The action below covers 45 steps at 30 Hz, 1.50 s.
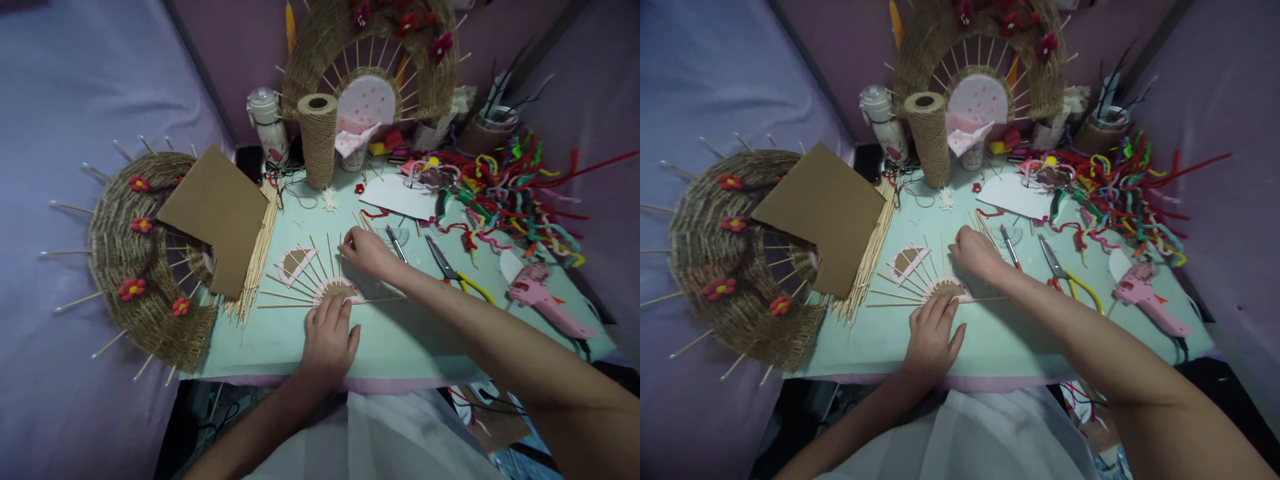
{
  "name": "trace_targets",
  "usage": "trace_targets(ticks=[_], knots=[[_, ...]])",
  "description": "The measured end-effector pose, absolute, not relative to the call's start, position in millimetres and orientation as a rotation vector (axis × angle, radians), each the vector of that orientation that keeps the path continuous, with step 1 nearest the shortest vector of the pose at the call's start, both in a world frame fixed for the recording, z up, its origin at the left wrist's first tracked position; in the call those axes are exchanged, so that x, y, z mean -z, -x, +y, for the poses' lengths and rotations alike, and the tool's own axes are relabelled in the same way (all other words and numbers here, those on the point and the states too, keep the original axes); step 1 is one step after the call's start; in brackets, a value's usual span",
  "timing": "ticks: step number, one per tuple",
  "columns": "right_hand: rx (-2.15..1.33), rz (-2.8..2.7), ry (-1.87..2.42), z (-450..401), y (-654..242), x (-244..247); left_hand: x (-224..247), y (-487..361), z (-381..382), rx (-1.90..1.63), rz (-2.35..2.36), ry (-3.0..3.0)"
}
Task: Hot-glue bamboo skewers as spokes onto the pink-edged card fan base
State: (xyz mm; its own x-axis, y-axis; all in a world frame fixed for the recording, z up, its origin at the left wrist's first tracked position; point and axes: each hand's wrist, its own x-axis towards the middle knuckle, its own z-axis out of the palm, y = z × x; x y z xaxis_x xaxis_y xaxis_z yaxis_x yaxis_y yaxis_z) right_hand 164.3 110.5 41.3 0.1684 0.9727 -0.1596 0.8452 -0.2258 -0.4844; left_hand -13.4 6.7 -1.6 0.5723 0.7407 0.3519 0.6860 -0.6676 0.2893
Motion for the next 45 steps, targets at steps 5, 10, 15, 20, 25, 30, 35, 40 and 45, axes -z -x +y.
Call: trace_targets(ticks=[5,10,15,20,25,30,35,40,45], knots=[[-0.627,-1.775,2.166,101,-172,-48,3,14,7,-0.69,1.205,-2.677],[-0.644,-1.831,2.146,84,-176,-54,4,14,7,-0.706,1.212,-2.676],[-0.644,-1.898,2.1,71,-175,-57,4,14,6,-0.745,1.22,-2.686],[-0.654,-1.882,2.084,70,-178,-51,5,14,6,-0.749,1.221,-2.692],[-0.697,-1.831,2.057,74,-179,-44,6,15,6,-0.744,1.214,-2.692],[-0.733,-1.819,2.04,73,-176,-43,7,15,5,-0.757,1.204,-2.694],[-0.752,-1.786,2.031,73,-172,-45,6,15,5,-0.733,1.205,-2.7],[-0.766,-1.755,2.028,76,-171,-48,5,16,5,-0.686,1.204,-2.703],[-0.734,-1.745,2.052,83,-179,-49,4,15,5,-0.708,1.23,-2.681]])
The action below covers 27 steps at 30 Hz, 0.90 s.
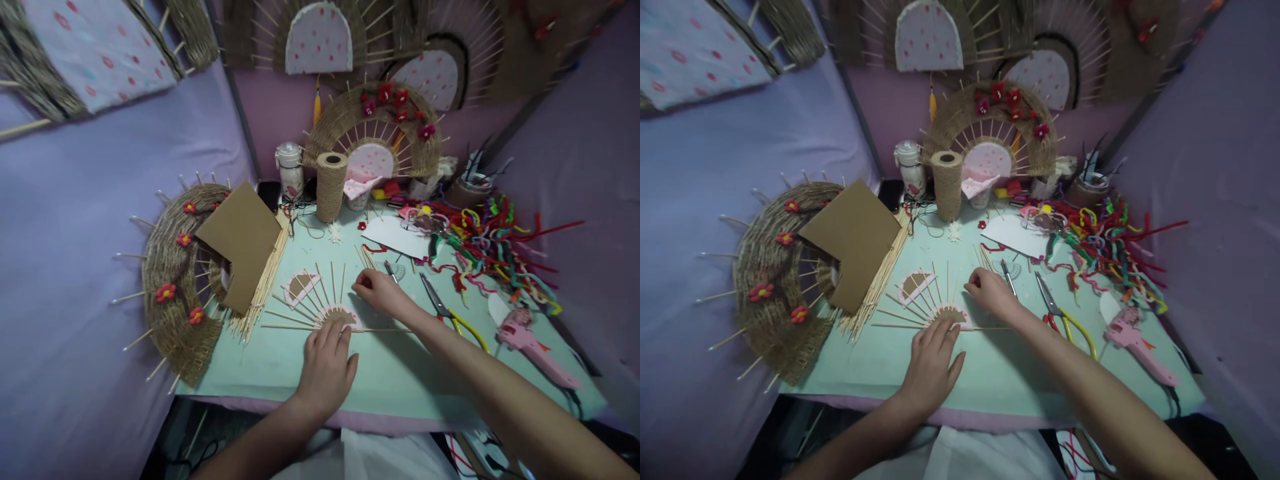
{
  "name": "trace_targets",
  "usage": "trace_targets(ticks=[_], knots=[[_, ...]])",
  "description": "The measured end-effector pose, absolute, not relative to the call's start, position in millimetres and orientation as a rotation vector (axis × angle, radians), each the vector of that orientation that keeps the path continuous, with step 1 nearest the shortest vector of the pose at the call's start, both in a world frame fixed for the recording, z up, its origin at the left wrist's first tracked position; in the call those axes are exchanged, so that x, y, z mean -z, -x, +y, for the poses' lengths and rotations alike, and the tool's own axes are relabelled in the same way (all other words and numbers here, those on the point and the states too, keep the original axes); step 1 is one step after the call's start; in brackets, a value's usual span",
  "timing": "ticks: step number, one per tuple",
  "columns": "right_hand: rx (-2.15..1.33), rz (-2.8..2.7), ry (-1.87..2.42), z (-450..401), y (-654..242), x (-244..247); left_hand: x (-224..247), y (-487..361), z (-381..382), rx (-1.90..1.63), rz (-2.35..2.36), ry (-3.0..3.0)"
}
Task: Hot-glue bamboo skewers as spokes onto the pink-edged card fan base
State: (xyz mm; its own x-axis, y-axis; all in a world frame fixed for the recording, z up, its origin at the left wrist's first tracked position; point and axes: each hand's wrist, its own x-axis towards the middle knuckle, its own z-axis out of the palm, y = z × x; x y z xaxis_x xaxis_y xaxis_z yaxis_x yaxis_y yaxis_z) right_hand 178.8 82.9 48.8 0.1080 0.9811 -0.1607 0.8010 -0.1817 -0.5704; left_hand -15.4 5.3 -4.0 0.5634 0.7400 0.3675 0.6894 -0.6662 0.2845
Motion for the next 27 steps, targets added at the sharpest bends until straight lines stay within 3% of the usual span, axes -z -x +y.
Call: trace_targets(ticks=[11,27], knots=[[-0.818,-2.05,1.967,52,-188,-51,-23,36,15,-0.751,1.365,-2.582],[-0.591,-2.053,1.889,28,-157,-33,-53,70,57,-0.634,1.602,-2.522]])
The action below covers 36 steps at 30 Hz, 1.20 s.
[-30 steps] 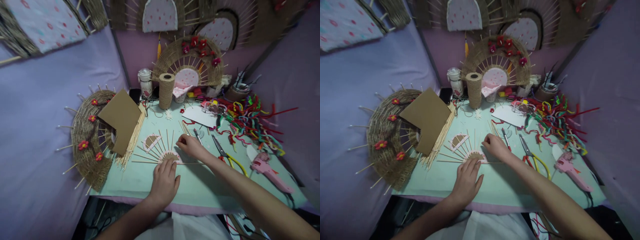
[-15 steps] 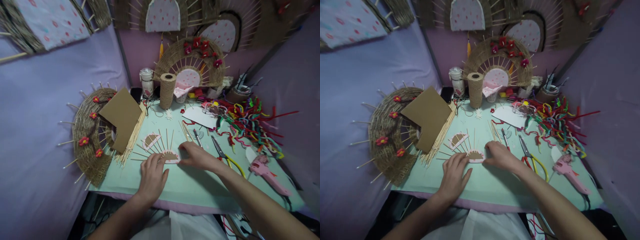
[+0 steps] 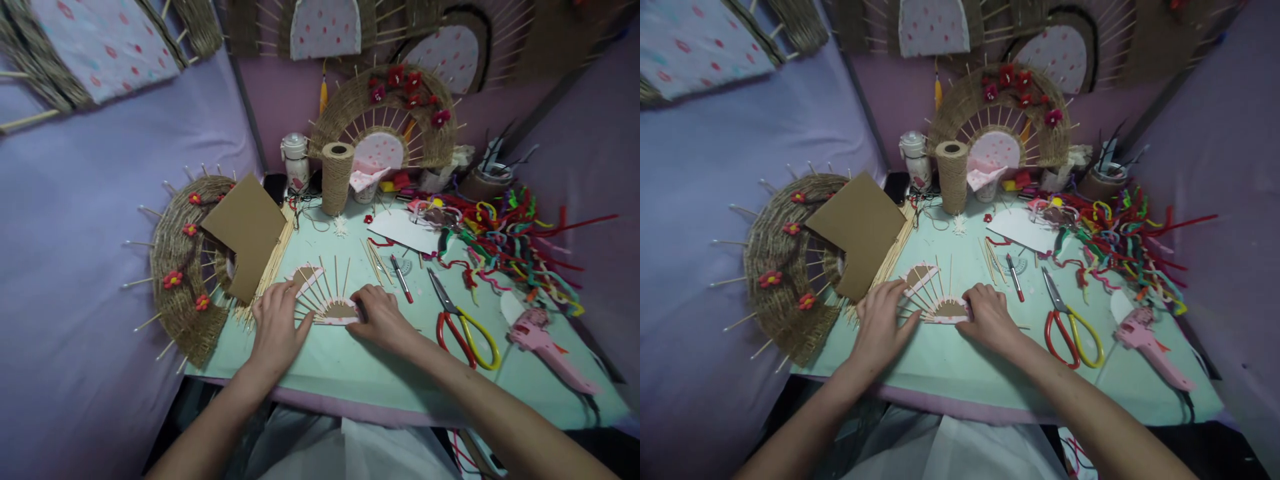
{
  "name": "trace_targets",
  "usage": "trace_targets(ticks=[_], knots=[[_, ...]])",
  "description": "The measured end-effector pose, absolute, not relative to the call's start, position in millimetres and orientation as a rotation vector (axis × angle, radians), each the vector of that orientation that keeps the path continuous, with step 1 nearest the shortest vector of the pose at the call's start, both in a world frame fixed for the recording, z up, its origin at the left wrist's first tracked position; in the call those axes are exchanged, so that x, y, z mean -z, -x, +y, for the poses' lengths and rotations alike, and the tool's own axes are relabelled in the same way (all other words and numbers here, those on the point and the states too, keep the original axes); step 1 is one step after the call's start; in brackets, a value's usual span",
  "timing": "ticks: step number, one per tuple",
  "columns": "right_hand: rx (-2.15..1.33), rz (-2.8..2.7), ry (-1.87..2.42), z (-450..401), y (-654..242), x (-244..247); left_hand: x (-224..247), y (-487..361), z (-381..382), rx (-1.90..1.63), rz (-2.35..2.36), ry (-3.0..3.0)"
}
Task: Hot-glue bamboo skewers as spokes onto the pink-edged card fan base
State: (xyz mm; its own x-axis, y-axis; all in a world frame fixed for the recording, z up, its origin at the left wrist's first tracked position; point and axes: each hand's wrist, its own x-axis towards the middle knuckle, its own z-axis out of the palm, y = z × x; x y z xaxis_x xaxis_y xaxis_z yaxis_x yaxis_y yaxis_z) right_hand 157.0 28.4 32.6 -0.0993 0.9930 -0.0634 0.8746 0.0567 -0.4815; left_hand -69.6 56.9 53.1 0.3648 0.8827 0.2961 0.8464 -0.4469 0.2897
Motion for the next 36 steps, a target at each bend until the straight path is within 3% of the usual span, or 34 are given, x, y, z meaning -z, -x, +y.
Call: trace_targets(ticks=[11,17,24,36], knots=[[-0.432,-2.069,1.793,20,-158,-29,-90,89,121,-0.175,1.611,-2.407],[-0.451,-2.103,1.783,13,-162,-32,-119,72,182,0.3,1.508,-2.409],[-0.541,-2.122,1.738,-3,-163,-37,-110,31,230,0.69,1.351,-2.342],[-0.576,-2.107,1.632,-7,-161,-36,-78,10,246,0.697,1.16,-2.355]])
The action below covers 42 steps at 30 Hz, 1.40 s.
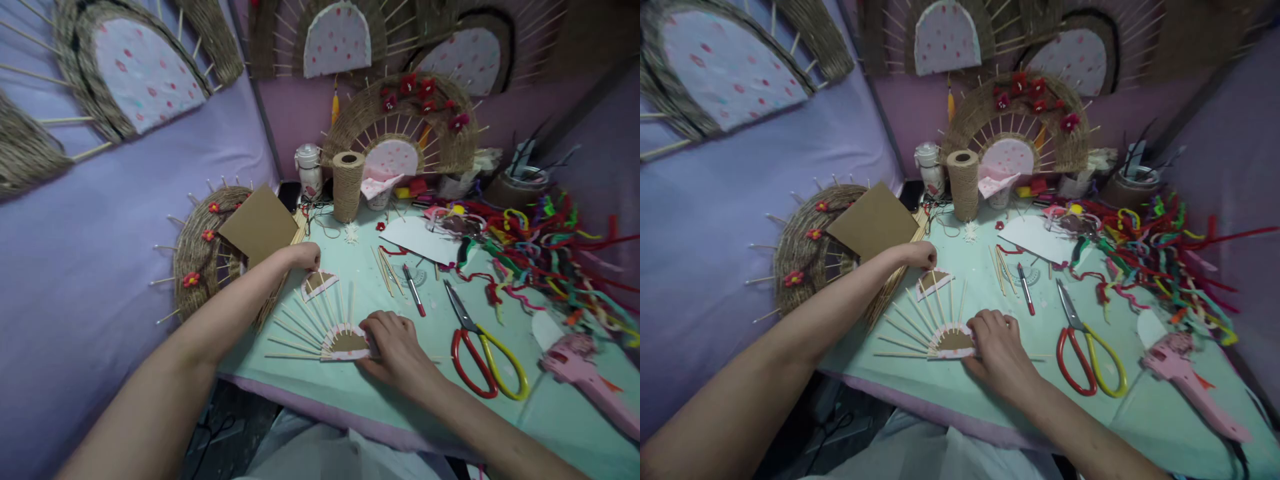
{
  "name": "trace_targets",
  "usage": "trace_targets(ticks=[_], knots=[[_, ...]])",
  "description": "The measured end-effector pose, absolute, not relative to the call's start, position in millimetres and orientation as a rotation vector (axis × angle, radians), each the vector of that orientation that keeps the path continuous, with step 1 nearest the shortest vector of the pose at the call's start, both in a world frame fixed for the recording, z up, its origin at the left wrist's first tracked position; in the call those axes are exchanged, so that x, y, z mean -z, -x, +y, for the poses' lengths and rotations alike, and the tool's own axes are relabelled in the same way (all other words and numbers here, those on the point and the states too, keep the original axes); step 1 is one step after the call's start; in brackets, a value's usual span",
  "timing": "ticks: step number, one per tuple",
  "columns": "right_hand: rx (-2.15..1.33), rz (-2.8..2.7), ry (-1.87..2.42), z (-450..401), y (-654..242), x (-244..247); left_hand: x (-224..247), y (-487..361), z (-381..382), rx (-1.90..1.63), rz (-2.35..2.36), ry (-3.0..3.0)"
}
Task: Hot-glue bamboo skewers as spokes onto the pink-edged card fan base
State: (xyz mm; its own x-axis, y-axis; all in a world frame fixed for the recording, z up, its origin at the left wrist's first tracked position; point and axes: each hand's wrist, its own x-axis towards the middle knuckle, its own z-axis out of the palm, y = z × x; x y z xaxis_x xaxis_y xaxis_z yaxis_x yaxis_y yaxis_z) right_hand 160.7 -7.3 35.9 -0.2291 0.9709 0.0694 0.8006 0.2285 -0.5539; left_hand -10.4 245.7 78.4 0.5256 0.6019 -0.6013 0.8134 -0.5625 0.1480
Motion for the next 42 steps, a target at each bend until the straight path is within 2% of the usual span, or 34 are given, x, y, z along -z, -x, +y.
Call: trace_targets(ticks=[11,23,32,34,38,42], knots=[[-0.603,-2.148,1.665,11,-156,-35,-71,-82,259,0.793,0.748,-2.568],[-0.646,-2.173,1.635,23,-160,-30,-76,-72,259,0.75,0.79,-2.644],[-0.62,-2.207,1.679,22,-162,-30,-125,-20,209,0.457,1.141,-2.752],[-0.616,-2.206,1.679,21,-164,-32,-127,0,180,0.259,1.237,-2.782],[-0.532,-2.21,1.701,17,-169,-37,-114,29,113,-0.159,1.336,-2.679],[-0.462,-2.242,1.72,15,-170,-36,-79,39,58,-0.293,1.238,-2.533]])
